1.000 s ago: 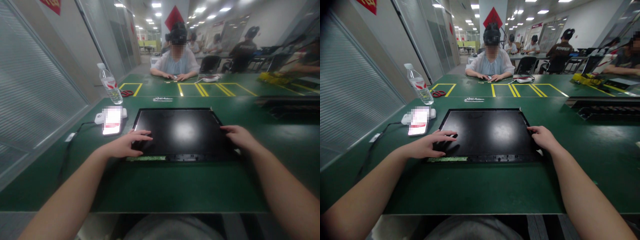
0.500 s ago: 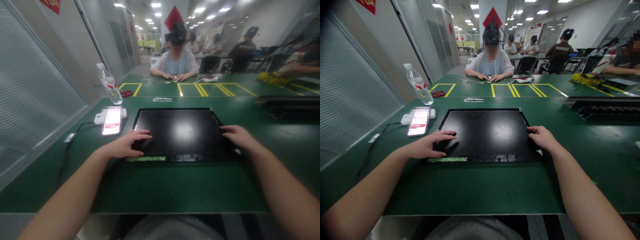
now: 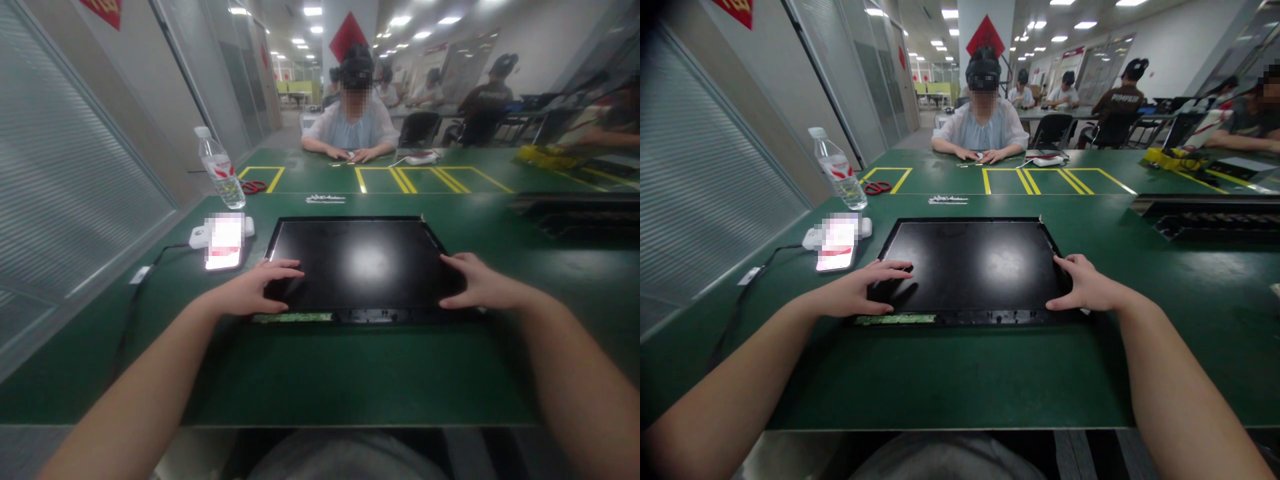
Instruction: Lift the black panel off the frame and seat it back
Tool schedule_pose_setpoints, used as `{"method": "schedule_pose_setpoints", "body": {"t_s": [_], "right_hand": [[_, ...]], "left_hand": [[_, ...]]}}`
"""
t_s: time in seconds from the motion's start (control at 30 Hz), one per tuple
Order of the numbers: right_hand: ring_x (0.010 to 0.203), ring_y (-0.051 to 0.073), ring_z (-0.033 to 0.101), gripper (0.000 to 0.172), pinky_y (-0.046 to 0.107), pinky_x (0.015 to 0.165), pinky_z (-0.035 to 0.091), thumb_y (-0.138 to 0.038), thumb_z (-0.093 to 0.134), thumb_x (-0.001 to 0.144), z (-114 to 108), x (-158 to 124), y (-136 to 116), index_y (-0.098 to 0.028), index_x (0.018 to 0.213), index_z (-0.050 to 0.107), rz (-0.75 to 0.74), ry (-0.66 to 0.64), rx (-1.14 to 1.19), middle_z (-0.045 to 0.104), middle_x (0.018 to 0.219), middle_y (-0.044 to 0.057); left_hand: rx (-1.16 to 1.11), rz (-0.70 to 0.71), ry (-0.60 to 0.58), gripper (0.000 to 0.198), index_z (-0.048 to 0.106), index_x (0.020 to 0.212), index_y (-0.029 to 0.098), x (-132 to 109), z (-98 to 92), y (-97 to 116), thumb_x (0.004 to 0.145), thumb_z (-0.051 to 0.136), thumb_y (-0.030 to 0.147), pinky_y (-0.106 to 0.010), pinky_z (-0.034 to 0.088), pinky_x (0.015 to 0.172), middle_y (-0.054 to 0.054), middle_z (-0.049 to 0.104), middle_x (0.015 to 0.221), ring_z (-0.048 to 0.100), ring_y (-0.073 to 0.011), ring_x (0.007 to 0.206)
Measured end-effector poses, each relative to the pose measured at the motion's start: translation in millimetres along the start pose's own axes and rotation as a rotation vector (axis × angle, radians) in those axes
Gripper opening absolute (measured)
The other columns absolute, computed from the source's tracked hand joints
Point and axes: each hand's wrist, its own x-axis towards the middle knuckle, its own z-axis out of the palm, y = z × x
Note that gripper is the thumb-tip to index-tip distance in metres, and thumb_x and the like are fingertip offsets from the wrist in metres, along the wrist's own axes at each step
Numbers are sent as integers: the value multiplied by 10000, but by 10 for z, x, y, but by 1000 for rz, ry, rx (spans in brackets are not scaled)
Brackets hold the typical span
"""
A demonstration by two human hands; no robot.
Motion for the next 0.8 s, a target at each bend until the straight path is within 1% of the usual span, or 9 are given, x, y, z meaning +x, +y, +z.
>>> {"method": "schedule_pose_setpoints", "body": {"t_s": [0.1,0.17,0.23,0.37,0.5,0.57,0.7,0.8], "right_hand": [[1516,495,455,1384,643,1266,396,-786,847,570,-22,-24,-22,-239,1746,364,-25,-41,6,476,1613,217],[1511,498,454,1391,657,1259,396,-778,850,577,-31,-34,-41,-257,1757,329,-34,-39,9,475,1608,219],[1497,500,463,1359,661,1247,409,-779,844,589,-35,-39,-59,-277,1749,343,-41,-35,15,482,1597,216],[1490,489,468,1305,640,1238,429,-791,834,602,-41,-42,-87,-292,1725,395,-31,-52,23,471,1592,213],[1490,483,470,1285,634,1238,432,-792,836,601,-54,-47,-107,-297,1712,421,-21,-59,19,468,1595,205],[1484,482,477,1266,637,1229,442,-791,833,606,-61,-51,-114,-300,1703,437,-21,-58,22,480,1588,201],[1480,478,485,1247,627,1236,439,-788,844,589,-62,-55,-123,-283,1673,490,-21,-49,25,494,1572,206],[1455,465,518,1224,598,1239,449,-783,856,578,-33,-40,-116,-274,1643,534,-14,-14,36,521,1531,203]], "left_hand": [[-3,-2,4,669,645,1539,315,-1,4,-8,892,799,386,-596,228,1344,-115,492,1744,441,-374,1601],[-2,-4,4,672,649,1537,310,0,2,-7,889,803,394,-588,267,1332,-117,491,1743,437,-380,1602],[0,-9,-4,674,645,1541,309,-1,-3,1,890,802,392,-592,246,1338,-118,487,1746,430,-380,1608],[2,-24,-21,675,631,1549,315,-5,-16,23,896,792,382,-609,145,1361,-114,471,1757,414,-372,1622],[-3,-35,-33,672,623,1550,307,-3,-18,27,899,781,367,-617,104,1365,-117,453,1768,399,-362,1631],[-4,-36,-38,670,621,1551,308,1,-16,24,902,778,368,-620,116,1363,-117,449,1770,395,-364,1632],[-2,-32,-29,670,628,1547,321,2,-18,23,897,782,383,-615,190,1350,-114,461,1764,412,-377,1619],[-18,-36,-11,680,633,1544,322,-8,-26,35,887,792,399,-602,219,1345,-115,487,1746,434,-375,1606]]}}
